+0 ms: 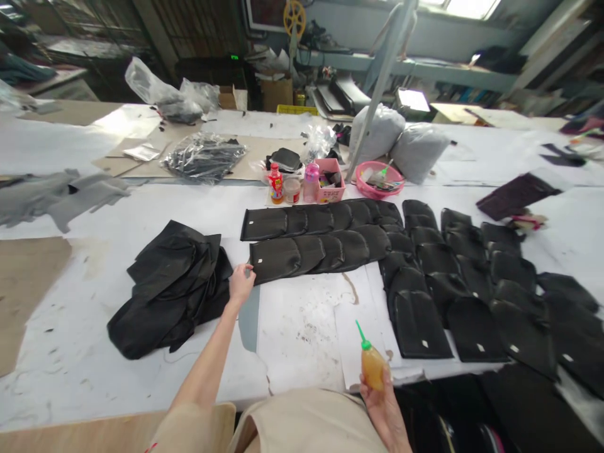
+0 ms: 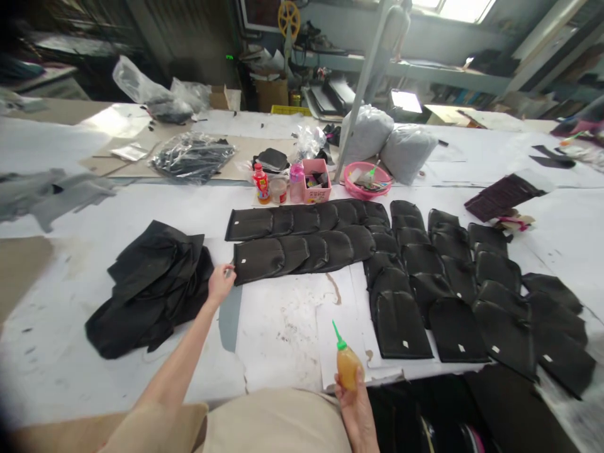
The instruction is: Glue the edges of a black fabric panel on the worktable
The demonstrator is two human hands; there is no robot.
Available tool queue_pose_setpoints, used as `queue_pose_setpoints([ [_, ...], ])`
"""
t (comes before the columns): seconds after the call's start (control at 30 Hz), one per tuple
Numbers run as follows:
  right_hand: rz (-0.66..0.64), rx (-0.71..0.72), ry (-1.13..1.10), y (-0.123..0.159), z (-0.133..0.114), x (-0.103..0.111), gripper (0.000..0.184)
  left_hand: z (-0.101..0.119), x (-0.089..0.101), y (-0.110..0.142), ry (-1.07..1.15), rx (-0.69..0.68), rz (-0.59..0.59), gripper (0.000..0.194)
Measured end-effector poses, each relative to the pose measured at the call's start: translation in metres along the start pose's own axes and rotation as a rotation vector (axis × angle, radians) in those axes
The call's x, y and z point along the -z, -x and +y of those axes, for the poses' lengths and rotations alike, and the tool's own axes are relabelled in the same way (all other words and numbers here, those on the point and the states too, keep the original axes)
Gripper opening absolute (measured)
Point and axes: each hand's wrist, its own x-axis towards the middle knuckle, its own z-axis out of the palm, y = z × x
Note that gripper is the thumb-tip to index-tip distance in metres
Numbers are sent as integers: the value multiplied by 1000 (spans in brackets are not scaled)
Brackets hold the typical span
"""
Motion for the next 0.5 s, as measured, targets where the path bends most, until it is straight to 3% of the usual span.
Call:
queue_pose_setpoints([
  [0.07,19,0,5,1,2,-5,45,-8,15,17,-322,-263,-27,15],
  [0.13,13,-12,10,0,2,-7,47,-21,30,31,-586,-353,15,23],
  [0.23,-45,-40,73,-6,2,-2,45,-37,48,50,-830,-231,113,39],
  [0.3,-78,-58,116,-16,-1,5,42,-44,56,57,-890,-147,114,44],
  [0.5,-120,-159,197,-49,-11,20,58,-48,77,47,-768,-76,48,30],
])
